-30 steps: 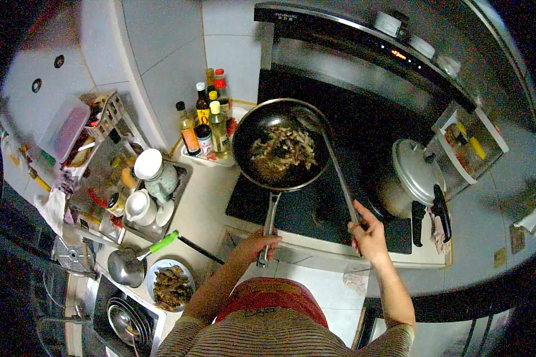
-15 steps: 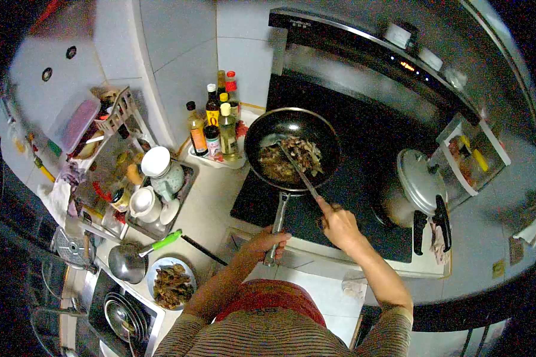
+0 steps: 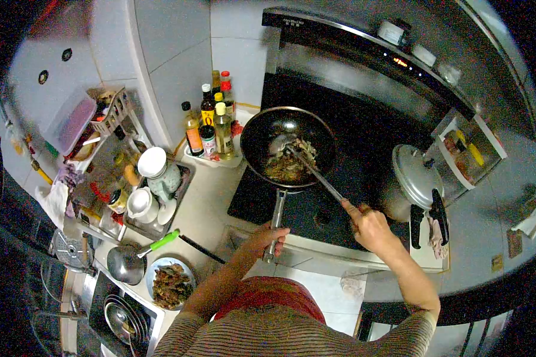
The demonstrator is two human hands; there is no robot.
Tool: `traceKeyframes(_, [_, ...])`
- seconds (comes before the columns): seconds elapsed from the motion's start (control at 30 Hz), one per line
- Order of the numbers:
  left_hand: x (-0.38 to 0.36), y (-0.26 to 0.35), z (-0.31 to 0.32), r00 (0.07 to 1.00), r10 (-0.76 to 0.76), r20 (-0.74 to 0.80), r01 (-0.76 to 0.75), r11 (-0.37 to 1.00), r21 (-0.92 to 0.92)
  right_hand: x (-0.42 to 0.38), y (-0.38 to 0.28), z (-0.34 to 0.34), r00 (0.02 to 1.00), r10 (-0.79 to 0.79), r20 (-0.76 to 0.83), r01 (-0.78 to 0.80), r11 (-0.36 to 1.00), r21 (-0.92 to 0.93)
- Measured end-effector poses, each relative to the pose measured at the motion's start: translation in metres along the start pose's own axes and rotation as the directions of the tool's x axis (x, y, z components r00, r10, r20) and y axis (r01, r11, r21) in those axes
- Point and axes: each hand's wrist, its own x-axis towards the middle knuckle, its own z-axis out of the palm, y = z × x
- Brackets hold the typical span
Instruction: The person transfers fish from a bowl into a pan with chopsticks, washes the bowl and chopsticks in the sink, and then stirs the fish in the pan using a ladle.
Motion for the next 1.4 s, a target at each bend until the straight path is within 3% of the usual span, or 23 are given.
traceKeyframes(0.13, [-0.001,0.002,0.002,1.000,-0.002,0.000,0.002,1.000,0.011,-0.005,-0.002,0.010,0.992,0.102,-0.074,-0.084,0.974,0.208])
traceKeyframes(0.3, [0.004,-0.003,-0.004,1.000,-0.005,0.024,0.006,0.999,-0.035,-0.014,0.002,0.012,0.981,0.178,-0.076,-0.144,0.934,0.326])
traceKeyframes(0.4, [0.001,-0.004,-0.004,1.000,0.010,0.000,-0.010,1.000,0.026,-0.016,0.006,0.017,0.966,0.232,-0.110,-0.161,0.881,0.446])
traceKeyframes(0.53, [-0.003,-0.008,-0.012,0.998,-0.031,0.052,0.035,0.996,-0.078,-0.019,0.020,0.034,0.951,0.267,-0.158,-0.151,0.843,0.516])
traceKeyframes(0.63, [0.003,-0.019,-0.025,0.992,-0.021,0.126,0.034,0.994,-0.100,-0.021,0.024,0.038,0.920,0.392,0.001,-0.286,0.668,0.687])
traceKeyframes(0.77, [0.005,-0.021,-0.029,0.988,-0.037,0.150,0.048,0.996,-0.073,-0.017,0.025,0.041,0.900,0.430,0.071,-0.345,0.604,0.718])
traceKeyframes(0.83, [0.000,-0.013,-0.022,0.984,-0.036,0.177,0.049,0.996,-0.071,-0.010,0.012,0.029,0.853,0.486,0.188,-0.450,0.505,0.736])
traceKeyframes(0.93, [-0.006,-0.005,-0.012,0.983,-0.016,0.185,0.037,0.993,-0.111,0.001,0.009,0.041,0.879,0.461,0.120,-0.361,0.480,0.799])
traceKeyframes(1.2, [0.003,0.004,0.001,0.983,-0.032,0.183,0.067,0.980,-0.188,0.059,0.012,0.051,0.892,0.413,0.183,-0.416,0.594,0.689])
traceKeyframes(1.23, [0.004,0.004,0.003,0.985,-0.022,0.171,0.055,0.980,-0.189,0.062,0.008,0.042,0.903,0.380,0.202,-0.424,0.701,0.574])
traceKeyframes(1.3, [0.004,0.005,0.008,0.989,-0.007,0.149,0.035,0.981,-0.192,0.067,0.033,0.070,0.974,0.222,-0.042,-0.208,0.953,0.218])
traceKeyframes(1.33, [0.004,0.006,0.008,0.989,-0.020,0.145,0.047,0.982,-0.185,0.068,0.041,0.078,0.986,0.104,-0.131,-0.105,0.994,0.001])
traceKeyframes(1.37, [0.004,0.008,0.009,0.989,-0.033,0.143,0.058,0.982,-0.178,0.070,0.050,0.085,0.988,0.121,-0.090,-0.122,0.993,0.005])
traceKeyframes(1.4, [0.005,0.009,0.010,0.989,-0.042,0.140,0.066,0.983,-0.172,0.070,0.041,0.069,0.980,0.198,0.016,-0.198,0.970,0.143])
